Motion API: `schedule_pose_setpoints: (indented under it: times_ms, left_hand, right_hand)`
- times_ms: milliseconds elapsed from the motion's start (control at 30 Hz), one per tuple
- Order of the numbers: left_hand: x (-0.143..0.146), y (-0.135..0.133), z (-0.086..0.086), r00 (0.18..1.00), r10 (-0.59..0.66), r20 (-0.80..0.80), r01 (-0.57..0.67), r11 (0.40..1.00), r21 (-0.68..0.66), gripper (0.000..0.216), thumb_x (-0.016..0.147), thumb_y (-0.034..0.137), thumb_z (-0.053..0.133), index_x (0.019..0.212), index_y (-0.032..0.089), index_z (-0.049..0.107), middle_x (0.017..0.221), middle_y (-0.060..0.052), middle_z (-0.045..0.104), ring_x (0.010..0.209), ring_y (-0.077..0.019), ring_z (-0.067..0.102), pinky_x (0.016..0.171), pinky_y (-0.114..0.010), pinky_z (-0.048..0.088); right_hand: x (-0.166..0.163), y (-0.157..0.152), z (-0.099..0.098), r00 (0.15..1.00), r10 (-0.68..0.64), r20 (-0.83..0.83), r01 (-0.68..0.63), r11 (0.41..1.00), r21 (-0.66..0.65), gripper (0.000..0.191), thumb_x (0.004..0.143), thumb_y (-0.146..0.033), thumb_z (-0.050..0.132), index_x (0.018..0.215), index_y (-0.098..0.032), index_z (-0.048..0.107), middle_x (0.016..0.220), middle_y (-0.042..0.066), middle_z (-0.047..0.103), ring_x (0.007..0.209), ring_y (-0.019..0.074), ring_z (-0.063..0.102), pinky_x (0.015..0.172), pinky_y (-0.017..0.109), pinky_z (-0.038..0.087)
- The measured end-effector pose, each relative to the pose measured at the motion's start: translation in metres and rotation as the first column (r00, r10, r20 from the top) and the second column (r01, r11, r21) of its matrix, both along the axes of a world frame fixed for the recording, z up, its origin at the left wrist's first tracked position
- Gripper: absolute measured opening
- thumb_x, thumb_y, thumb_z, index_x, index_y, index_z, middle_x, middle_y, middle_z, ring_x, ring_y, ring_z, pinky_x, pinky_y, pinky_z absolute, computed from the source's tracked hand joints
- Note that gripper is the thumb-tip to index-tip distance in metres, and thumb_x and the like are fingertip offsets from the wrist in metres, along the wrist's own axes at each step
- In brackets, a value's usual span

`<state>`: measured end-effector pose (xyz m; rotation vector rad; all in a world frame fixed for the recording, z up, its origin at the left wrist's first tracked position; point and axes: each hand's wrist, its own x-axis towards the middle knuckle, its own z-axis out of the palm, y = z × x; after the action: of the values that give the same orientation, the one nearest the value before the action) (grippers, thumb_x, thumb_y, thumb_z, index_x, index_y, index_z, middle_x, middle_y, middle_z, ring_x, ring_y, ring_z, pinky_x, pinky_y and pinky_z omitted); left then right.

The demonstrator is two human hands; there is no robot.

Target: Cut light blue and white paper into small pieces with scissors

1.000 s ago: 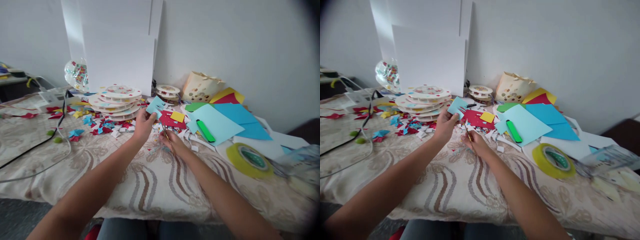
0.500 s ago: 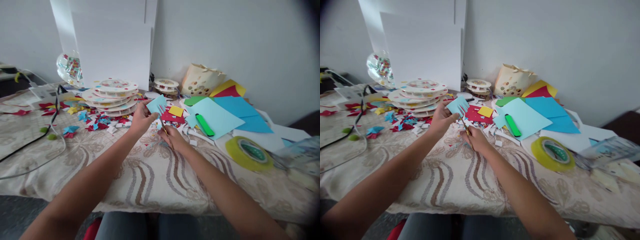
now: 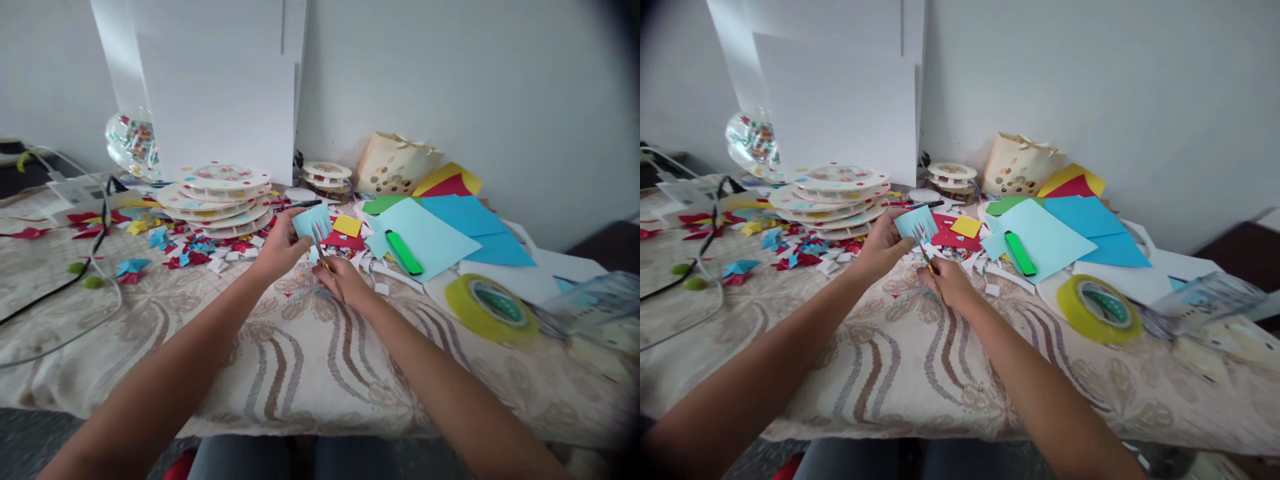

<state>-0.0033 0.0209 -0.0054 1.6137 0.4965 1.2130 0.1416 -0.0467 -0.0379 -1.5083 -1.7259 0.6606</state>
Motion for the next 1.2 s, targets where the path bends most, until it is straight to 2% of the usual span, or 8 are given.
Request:
schedule_pose_setpoints:
  times_ms: [200, 600, 800, 1200]
  left_hand:
    - [-0.0003, -0.0012, 0.0013, 1.0, -0.005, -0.025, 0.006, 0.999, 0.046, 0.047, 0.067, 0.014, 0.056, 0.11, 0.018, 0.039, 0.07, 0.003, 0.051, 0.055, -0.0068, 0.05, 0.05, -0.018, 0.038]
    - [0.0013, -0.0047, 0.002, 1.0, 0.0, -0.021, 0.001, 1.0, 0.025, 0.047, 0.068, 0.013, 0.055, 0.111, 0.017, 0.038, 0.068, 0.003, 0.049, 0.055, -0.0066, 0.048, 0.049, -0.018, 0.034]
    - [0.0021, -0.0034, -0.0011, 1.0, 0.009, -0.014, -0.009, 1.0, 0.016, 0.048, 0.068, 0.013, 0.055, 0.112, 0.017, 0.036, 0.073, 0.002, 0.05, 0.057, -0.0072, 0.049, 0.051, -0.019, 0.036]
    - [0.0039, -0.0034, -0.0021, 0.999, 0.013, 0.029, -0.013, 1.0, -0.012, 0.047, 0.067, 0.014, 0.057, 0.11, 0.017, 0.037, 0.073, 0.002, 0.048, 0.059, -0.0071, 0.048, 0.052, -0.02, 0.036]
  right_hand:
    - [-0.0003, -0.0001, -0.0012, 1.0, -0.002, 0.0, 0.002, 1.0, -0.002, 0.029, 0.077, -0.043, 0.045, 0.062, -0.018, 0.044, 0.055, -0.003, 0.042, 0.051, 0.0103, 0.037, 0.05, 0.022, 0.028]
    - [-0.0006, -0.0004, -0.0014, 1.0, 0.003, 0.008, -0.003, 1.0, 0.016, 0.028, 0.078, -0.041, 0.044, 0.062, -0.018, 0.042, 0.055, -0.003, 0.04, 0.053, 0.0104, 0.037, 0.049, 0.022, 0.026]
    - [-0.0007, -0.0008, -0.0017, 0.997, -0.003, 0.081, -0.002, 0.998, 0.06, 0.03, 0.081, -0.04, 0.042, 0.062, -0.018, 0.042, 0.053, -0.003, 0.042, 0.052, 0.0101, 0.038, 0.048, 0.021, 0.024]
    - [-0.0062, -0.0008, -0.0024, 0.966, -0.119, 0.228, 0.087, 0.985, 0.148, 0.037, 0.084, -0.047, 0.038, 0.064, -0.017, 0.046, 0.057, 0.0, 0.048, 0.055, 0.0116, 0.044, 0.052, 0.021, 0.029]
